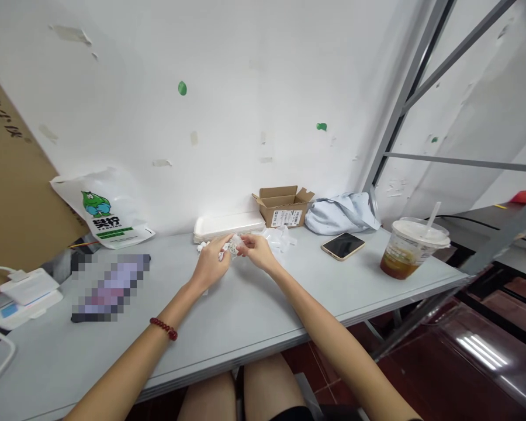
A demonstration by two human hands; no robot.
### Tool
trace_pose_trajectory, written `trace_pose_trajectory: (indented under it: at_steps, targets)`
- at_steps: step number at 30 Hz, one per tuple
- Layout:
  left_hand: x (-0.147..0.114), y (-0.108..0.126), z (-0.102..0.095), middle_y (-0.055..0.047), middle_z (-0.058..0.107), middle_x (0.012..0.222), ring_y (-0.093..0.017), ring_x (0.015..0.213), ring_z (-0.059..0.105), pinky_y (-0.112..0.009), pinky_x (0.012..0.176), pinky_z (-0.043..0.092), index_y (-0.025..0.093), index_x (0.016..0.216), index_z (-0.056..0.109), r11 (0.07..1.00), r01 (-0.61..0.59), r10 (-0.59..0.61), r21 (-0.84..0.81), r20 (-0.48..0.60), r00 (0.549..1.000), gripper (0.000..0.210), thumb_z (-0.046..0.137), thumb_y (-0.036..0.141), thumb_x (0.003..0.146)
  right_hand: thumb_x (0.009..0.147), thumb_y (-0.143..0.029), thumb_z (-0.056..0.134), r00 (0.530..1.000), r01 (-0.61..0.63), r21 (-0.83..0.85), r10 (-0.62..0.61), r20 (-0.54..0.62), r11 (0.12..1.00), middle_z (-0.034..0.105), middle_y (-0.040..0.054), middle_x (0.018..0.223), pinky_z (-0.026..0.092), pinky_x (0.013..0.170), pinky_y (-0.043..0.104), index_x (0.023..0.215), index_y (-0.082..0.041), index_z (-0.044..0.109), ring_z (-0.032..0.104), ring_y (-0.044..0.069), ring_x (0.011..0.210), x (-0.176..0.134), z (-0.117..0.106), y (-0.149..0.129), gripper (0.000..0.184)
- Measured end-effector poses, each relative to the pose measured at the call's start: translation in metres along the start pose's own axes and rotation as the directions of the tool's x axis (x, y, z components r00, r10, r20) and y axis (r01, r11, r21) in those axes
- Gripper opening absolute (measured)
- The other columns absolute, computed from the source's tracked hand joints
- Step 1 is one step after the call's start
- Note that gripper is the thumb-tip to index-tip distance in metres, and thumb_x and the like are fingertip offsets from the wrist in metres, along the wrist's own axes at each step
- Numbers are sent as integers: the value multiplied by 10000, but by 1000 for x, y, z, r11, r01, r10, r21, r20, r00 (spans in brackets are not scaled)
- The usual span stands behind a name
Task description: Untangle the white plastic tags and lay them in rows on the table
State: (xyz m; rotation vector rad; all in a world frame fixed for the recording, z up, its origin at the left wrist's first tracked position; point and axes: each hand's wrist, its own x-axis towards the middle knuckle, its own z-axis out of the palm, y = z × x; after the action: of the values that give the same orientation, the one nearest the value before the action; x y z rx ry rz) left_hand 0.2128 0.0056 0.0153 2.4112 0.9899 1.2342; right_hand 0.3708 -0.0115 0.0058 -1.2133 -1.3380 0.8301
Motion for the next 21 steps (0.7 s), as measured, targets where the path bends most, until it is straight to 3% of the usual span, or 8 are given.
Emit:
trace_pose_trajectory:
  at_steps: [5, 11, 15, 21]
  targets:
    - [-6, 6, -3, -80, 687, 1142, -209, 858, 651, -317, 731, 518, 189, 1175, 638, 1000, -5, 6, -21, 35, 999, 473, 450, 162, 742, 760, -104, 610, 998, -4, -39, 7, 64, 999, 658, 0, 666, 502, 595, 240, 1042, -134, 654, 636, 126, 580, -3, 0, -5, 287]
    - [1, 8, -7, -92, 727, 994, -219, 858, 683, -306, 709, 523, 150, 1045, 667, 958, 207, -217, -200, -29, 976, 336, 449, 256, 813, 765, -112, 624, 996, -23, -88, 30, 85, 996, 667, -12, 674, 481, 619, 243, 1021, -153, 601, 618, 112, 568, -8, -1, -12, 260]
    - [10, 0, -12, -87, 737, 871, -225, 818, 686, -314, 733, 521, 140, 896, 698, 892, 289, -307, -347, 6, 952, 270, 572, 320, 739, 769, -127, 619, 988, 17, -68, -6, 155, 998, 685, -5, 730, 460, 607, 235, 996, -178, 557, 626, 119, 624, -11, -3, -15, 241]
    - [16, 0, -23, -70, 732, 790, -210, 748, 657, -310, 692, 501, 161, 763, 729, 849, 325, -311, -416, 103, 945, 264, 704, 382, 619, 769, -106, 588, 976, 53, -42, -42, 216, 998, 685, -5, 796, 457, 622, 246, 1026, -196, 521, 621, 126, 673, -14, -4, -15, 281]
